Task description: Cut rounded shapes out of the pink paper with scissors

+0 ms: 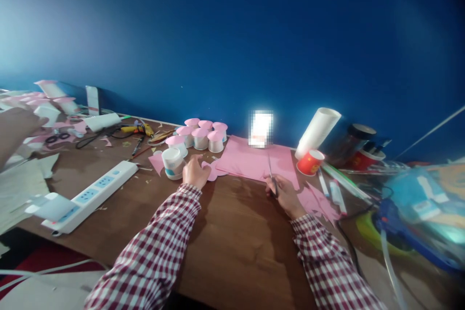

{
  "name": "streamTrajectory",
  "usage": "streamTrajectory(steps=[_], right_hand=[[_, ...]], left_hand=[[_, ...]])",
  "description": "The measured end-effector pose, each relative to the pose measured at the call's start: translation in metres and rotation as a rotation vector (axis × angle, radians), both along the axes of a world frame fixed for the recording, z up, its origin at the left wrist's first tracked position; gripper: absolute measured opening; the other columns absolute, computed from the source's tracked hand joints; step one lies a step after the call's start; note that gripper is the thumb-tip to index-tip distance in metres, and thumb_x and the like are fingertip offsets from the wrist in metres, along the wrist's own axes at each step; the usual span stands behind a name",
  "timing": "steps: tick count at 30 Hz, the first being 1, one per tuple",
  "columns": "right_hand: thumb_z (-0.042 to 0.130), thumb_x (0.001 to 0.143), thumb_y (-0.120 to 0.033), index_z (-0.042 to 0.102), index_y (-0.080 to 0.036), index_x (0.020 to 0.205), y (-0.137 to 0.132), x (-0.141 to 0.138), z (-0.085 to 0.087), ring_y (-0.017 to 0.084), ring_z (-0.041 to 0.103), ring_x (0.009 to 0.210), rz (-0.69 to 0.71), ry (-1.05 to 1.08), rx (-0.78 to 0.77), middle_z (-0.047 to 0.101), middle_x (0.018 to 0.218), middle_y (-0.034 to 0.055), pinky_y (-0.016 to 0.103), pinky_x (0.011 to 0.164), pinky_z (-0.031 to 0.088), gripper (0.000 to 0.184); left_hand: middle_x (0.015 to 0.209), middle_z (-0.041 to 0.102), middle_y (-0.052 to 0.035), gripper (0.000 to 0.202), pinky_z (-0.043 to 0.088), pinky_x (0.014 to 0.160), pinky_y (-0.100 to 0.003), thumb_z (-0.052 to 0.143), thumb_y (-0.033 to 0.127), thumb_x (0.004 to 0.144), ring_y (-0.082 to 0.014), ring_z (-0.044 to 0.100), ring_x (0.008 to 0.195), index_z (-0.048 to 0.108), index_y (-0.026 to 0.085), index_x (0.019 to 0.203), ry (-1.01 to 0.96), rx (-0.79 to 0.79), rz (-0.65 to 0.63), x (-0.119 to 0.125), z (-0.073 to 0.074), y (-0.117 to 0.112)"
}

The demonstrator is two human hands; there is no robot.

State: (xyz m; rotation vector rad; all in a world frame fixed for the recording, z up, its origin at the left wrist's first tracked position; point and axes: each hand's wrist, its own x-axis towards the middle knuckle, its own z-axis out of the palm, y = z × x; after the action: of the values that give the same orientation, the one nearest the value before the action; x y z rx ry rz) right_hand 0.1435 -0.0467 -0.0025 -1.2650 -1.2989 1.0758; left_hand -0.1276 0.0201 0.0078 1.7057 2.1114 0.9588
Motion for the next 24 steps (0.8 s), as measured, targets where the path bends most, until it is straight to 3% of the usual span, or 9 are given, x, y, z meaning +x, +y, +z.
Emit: streamTrajectory(steps=[5,10,16,20,24], right_hand=[[0.061,0.075,-0.054,0.059,-0.016,0.086,0.0,0.0,0.001,0.013,0.052,0.049,0.009,-0.009,0.005,0.054,0.057,-0.0019,0.025,0.047,0.043,0.04],[0.06,0.076,-0.055,0.06,-0.016,0.087,-0.001,0.001,0.002,0.013,0.052,0.049,0.0,-0.031,0.009,0.054,0.056,-0.0022,0.025,0.047,0.043,0.04],[0.059,0.078,-0.051,0.06,-0.016,0.087,0.0,0.002,0.0,0.013,0.053,0.05,0.007,-0.035,0.015,0.054,0.057,-0.0021,0.024,0.048,0.044,0.036],[0.059,0.078,-0.05,0.06,-0.015,0.087,0.001,0.003,0.0,0.013,0.053,0.05,0.017,-0.03,0.014,0.054,0.057,-0.0022,0.024,0.048,0.044,0.036],[0.059,0.078,-0.05,0.061,-0.015,0.086,0.001,0.003,0.0,0.013,0.053,0.049,0.014,-0.05,0.032,0.055,0.057,-0.0024,0.025,0.048,0.044,0.035]], left_hand=[[0.096,0.066,-0.016,0.04,0.043,0.08,-0.036,0.055,0.025,0.071,-0.0303,0.062,0.093,0.057,0.012,0.109,-0.008,-0.01,-0.017,0.01,-0.006,0.013],[0.106,0.065,-0.0168,0.039,0.041,0.088,-0.036,0.049,0.039,0.079,-0.0293,0.059,0.102,0.06,0.012,0.105,0.007,-0.034,-0.109,0.02,-0.009,0.018],[0.135,0.041,-0.0275,0.067,0.031,0.103,-0.043,0.049,0.039,0.08,-0.034,0.033,0.13,0.034,-0.002,0.132,0.292,0.068,-0.224,0.016,-0.018,-0.019],[0.136,0.041,-0.0262,0.068,0.032,0.102,-0.045,0.049,0.038,0.08,-0.0341,0.037,0.128,0.029,0.002,0.135,0.334,0.073,-0.302,0.021,-0.025,-0.045],[0.138,0.039,-0.0269,0.067,0.029,0.103,-0.047,0.046,0.037,0.082,-0.0337,0.036,0.129,0.027,0.002,0.136,0.307,0.003,-0.288,0.03,-0.028,-0.047]])
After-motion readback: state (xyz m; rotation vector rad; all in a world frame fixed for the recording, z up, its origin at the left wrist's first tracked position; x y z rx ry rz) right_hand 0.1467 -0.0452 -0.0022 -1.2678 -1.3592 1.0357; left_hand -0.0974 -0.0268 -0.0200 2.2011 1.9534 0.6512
